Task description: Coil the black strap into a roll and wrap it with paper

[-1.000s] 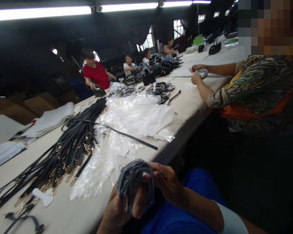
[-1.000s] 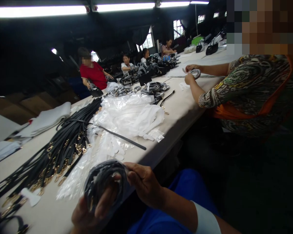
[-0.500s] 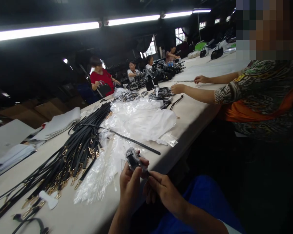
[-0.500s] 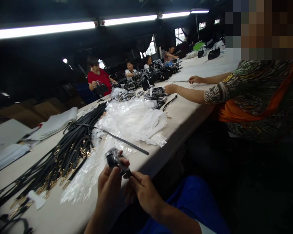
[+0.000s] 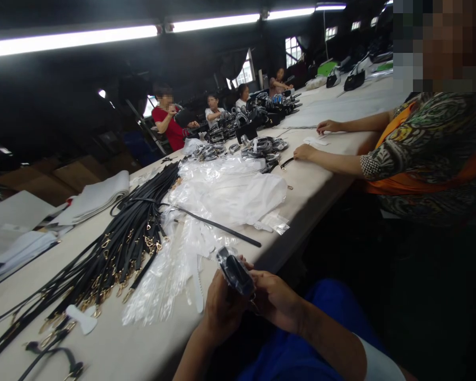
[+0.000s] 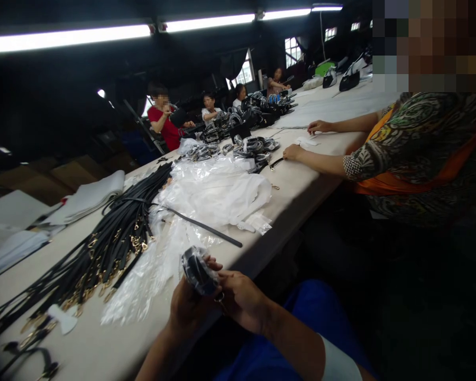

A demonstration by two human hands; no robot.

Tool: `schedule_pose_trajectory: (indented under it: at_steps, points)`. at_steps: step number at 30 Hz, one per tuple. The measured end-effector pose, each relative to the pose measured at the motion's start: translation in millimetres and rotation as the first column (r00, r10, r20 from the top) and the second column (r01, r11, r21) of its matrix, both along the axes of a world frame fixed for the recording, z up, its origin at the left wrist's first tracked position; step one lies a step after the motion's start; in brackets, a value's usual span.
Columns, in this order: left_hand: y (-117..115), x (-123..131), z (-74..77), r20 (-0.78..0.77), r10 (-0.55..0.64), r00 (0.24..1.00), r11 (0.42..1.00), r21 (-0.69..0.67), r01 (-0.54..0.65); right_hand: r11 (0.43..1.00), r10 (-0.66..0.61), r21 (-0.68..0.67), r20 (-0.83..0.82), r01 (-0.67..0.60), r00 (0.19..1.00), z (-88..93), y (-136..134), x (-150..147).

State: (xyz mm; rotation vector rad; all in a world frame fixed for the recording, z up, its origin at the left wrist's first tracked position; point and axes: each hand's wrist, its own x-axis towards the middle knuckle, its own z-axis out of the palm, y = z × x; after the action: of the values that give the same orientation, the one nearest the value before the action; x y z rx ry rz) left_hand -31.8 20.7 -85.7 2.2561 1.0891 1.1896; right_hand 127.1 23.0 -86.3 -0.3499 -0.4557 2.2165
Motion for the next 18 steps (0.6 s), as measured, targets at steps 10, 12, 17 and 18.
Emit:
schedule_pose_trajectory:
  at_steps: [10,12,17,18]
  points:
    - [1.9,-5.8,9.1,-0.288,-0.008,0.958,0.932,0.345,0.111,0.972,0.166,0.164,0.029,-0.169,0.986,4.7,10.5,20.2]
    - [0.5,-4.7,9.9,-0.287,0.009,0.958,0.914,0.391,0.109,0.959,0.141,0.240,0.049,-0.149,0.989,9.9,7.2,20.0]
    - [-0.7,-5.0,0.8,-0.348,0.069,0.935,0.863,0.492,0.119,0.986,0.126,0.107,-0.009,-0.125,0.992,5.8,4.6,17.1]
    - [-0.8,-6.1,-2.2,-0.362,0.073,0.929,0.863,0.489,0.123,0.989,0.142,0.040,-0.046,-0.140,0.989,2.9,5.2,16.9]
